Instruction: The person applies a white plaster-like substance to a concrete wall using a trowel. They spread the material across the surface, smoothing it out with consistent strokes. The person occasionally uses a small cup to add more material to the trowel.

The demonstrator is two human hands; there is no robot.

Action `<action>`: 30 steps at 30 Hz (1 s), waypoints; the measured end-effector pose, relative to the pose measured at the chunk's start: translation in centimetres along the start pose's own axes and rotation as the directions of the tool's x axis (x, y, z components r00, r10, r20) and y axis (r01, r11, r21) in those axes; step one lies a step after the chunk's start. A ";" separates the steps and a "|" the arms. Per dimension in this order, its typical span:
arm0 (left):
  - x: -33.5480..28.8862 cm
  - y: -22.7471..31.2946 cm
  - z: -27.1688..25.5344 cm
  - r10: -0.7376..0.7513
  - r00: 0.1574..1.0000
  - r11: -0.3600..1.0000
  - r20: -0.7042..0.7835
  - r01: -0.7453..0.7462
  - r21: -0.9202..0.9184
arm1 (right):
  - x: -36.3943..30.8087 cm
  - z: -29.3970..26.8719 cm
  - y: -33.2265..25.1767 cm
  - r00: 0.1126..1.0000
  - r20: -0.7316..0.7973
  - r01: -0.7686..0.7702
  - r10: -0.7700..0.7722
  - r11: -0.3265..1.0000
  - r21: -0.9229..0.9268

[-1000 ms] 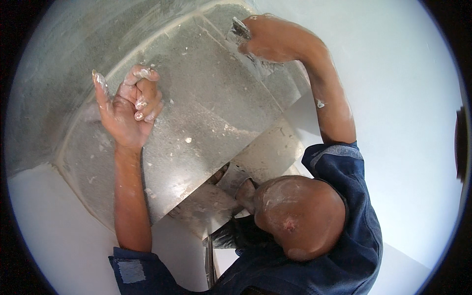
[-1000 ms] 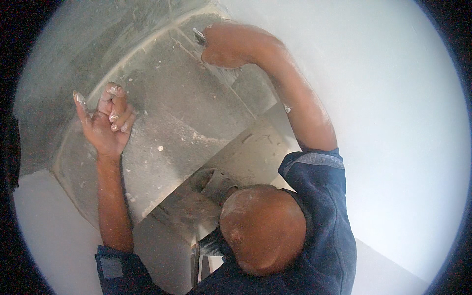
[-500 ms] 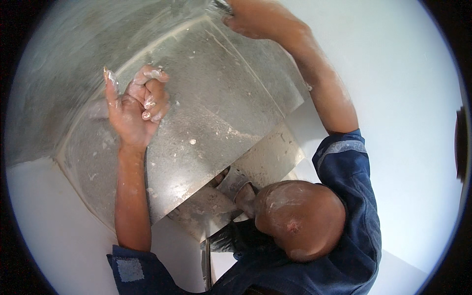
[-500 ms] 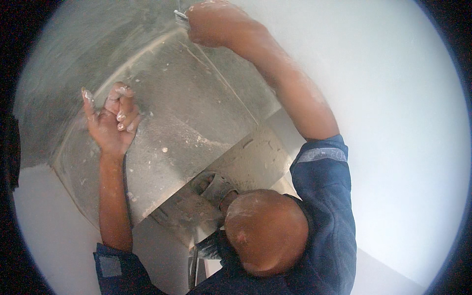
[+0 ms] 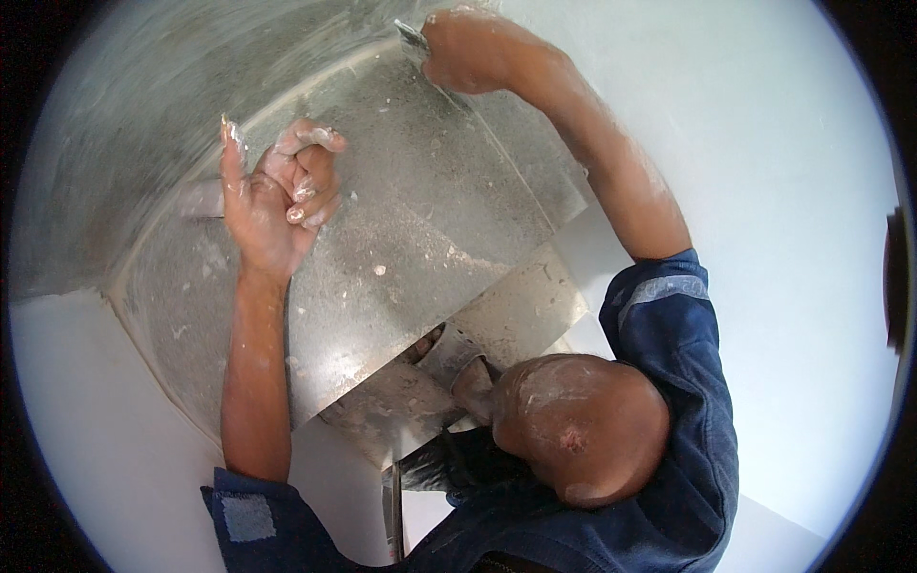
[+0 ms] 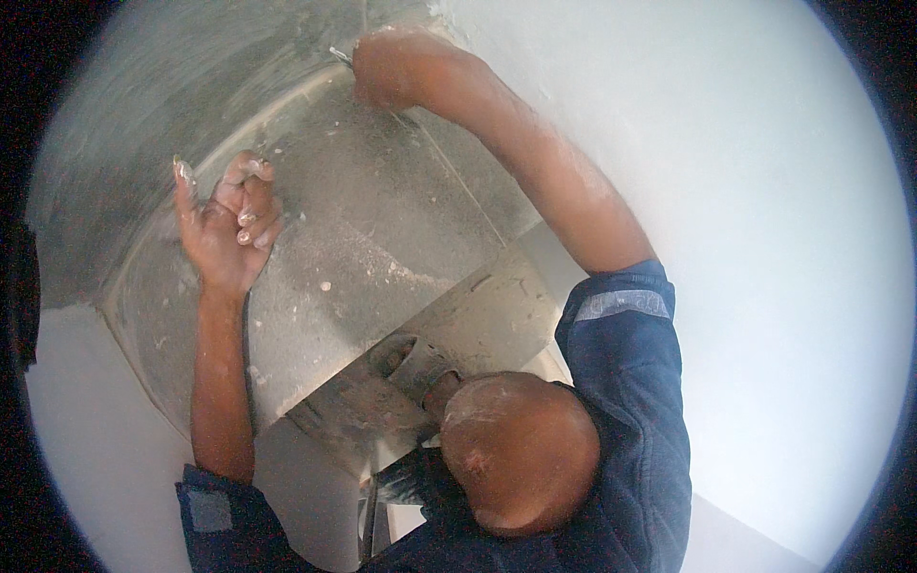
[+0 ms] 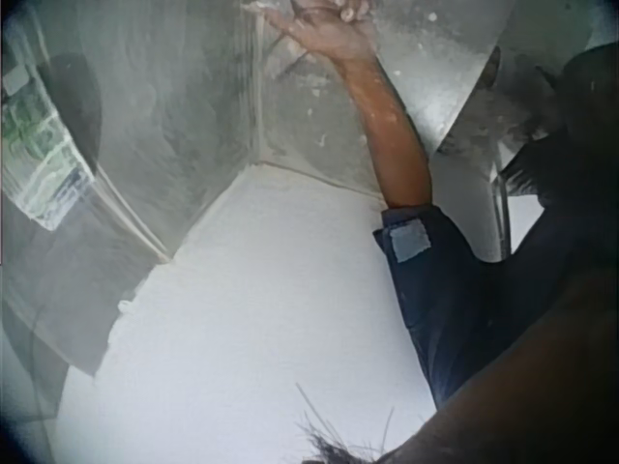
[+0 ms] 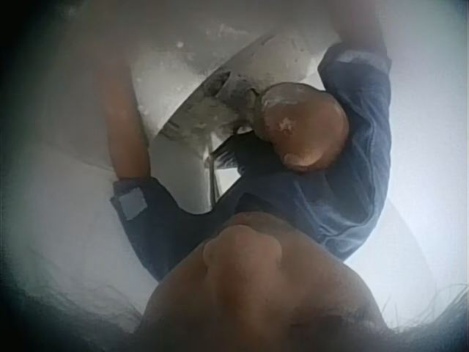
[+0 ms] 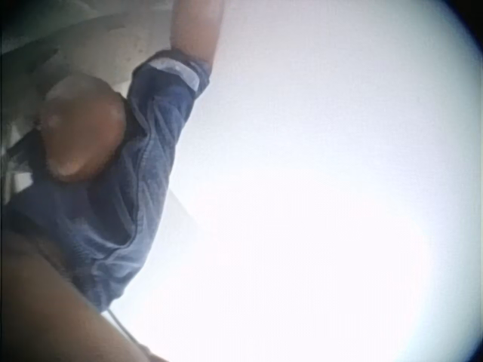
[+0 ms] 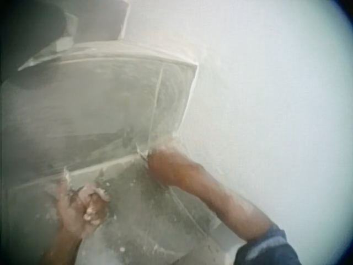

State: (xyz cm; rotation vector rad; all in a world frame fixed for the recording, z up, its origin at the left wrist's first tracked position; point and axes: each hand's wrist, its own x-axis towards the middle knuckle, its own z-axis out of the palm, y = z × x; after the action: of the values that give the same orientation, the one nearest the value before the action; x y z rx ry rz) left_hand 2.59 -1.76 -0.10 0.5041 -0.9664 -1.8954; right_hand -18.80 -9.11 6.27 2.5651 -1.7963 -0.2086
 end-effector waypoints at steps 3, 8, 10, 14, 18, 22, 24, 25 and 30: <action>-0.1 0.1 0.1 -0.007 1.000 0.999 -0.016 0.008 0.033 | -2.0 -0.6 -0.2 0.997 0.059 0.044 -0.045 0.999 0.004; 0.0 -0.1 0.5 0.001 0.996 0.999 -0.086 0.002 0.035 | -6.8 -0.5 -0.5 0.986 0.108 0.129 -0.125 0.991 -0.028; -0.1 0.0 0.6 0.001 0.996 0.999 -0.092 0.003 0.046 | -9.3 0.1 -0.9 0.988 0.137 0.060 -0.069 0.996 0.063; -0.3 0.3 0.4 -0.034 0.998 0.997 -0.056 0.038 0.060 | -15.1 -0.3 -1.4 0.946 0.237 0.179 -0.220 0.966 0.186; -0.3 0.3 0.4 -0.036 0.997 0.998 -0.069 0.039 0.049 | -15.2 -1.0 0.1 0.996 0.023 0.080 -0.083 0.988 0.129; -0.4 0.3 0.4 -0.007 0.998 0.995 -0.069 0.014 0.101 | -8.4 -2.2 1.5 0.991 0.045 -0.129 0.127 0.991 0.035; -0.1 0.2 0.5 -0.008 0.997 0.996 -0.083 0.015 0.090 | -4.8 -1.2 2.3 0.993 -0.062 -0.102 0.101 0.995 -0.004; 0.0 0.2 0.7 -0.018 0.996 0.998 -0.089 0.024 0.064 | -3.1 -0.1 2.7 0.989 -0.123 -0.084 0.083 0.996 -0.003; -0.1 0.1 0.7 0.010 0.996 0.999 -0.084 -0.006 0.048 | 0.0 2.4 1.4 0.968 -0.242 0.056 -0.059 0.998 -0.021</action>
State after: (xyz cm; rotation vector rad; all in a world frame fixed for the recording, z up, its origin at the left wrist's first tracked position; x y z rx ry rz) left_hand 2.25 -1.41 0.42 0.6023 -0.9590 -1.8329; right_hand -20.36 -9.39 3.96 2.5062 -1.6297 0.0900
